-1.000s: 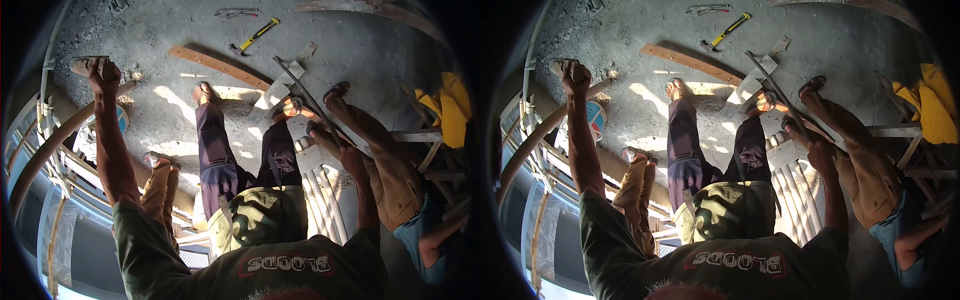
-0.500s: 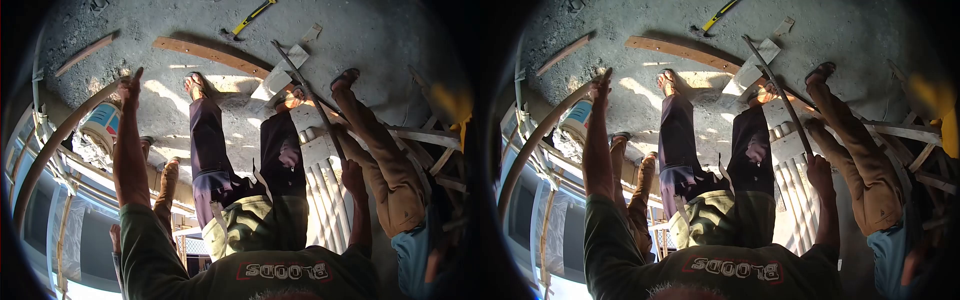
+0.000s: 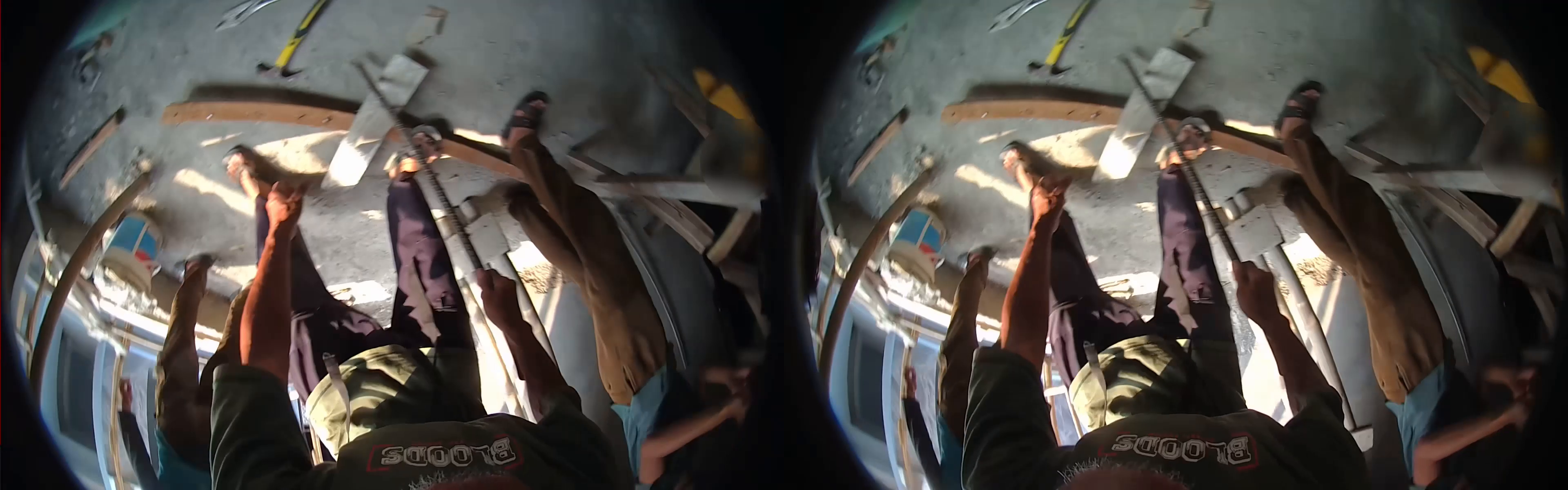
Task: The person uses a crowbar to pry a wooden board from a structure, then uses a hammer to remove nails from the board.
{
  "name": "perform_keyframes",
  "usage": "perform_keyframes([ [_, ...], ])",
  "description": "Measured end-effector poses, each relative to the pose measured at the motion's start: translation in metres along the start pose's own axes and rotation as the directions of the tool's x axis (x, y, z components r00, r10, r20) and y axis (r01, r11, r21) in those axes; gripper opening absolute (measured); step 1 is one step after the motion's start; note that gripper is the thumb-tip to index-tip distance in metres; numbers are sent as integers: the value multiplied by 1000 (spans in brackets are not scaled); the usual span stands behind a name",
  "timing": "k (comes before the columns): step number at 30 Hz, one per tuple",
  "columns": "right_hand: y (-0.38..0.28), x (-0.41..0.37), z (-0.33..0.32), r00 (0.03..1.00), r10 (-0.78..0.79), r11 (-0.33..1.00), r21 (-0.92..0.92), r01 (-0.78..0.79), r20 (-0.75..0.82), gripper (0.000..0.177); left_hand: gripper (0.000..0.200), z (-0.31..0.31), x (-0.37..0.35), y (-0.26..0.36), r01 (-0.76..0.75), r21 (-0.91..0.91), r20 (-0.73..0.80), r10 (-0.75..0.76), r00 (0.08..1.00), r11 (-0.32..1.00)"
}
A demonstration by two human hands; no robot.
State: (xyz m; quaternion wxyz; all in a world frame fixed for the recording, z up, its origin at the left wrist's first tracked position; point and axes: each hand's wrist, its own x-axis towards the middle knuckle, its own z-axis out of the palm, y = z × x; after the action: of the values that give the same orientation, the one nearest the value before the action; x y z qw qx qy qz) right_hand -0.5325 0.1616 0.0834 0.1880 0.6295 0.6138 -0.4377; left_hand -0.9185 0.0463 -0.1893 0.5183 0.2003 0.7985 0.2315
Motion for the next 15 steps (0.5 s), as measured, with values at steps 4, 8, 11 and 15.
perform_keyframes([
  [4,-11,-60,-22,979,205,979,1,-205,-4,37,39,11,21,-18,-141,139,157,118,980,980],
  [8,-47,-118,-32,952,307,943,136,-303,-9,42,32,-51,31,17,-238,455,25,254,967,858],
  [11,-57,-149,-19,944,328,931,176,-320,-18,49,36,-117,43,47,-335,429,-69,400,914,839],
  [15,-61,-173,-1,971,222,974,61,-218,-91,44,38,-214,20,76,-457,354,-204,544,814,816],
])
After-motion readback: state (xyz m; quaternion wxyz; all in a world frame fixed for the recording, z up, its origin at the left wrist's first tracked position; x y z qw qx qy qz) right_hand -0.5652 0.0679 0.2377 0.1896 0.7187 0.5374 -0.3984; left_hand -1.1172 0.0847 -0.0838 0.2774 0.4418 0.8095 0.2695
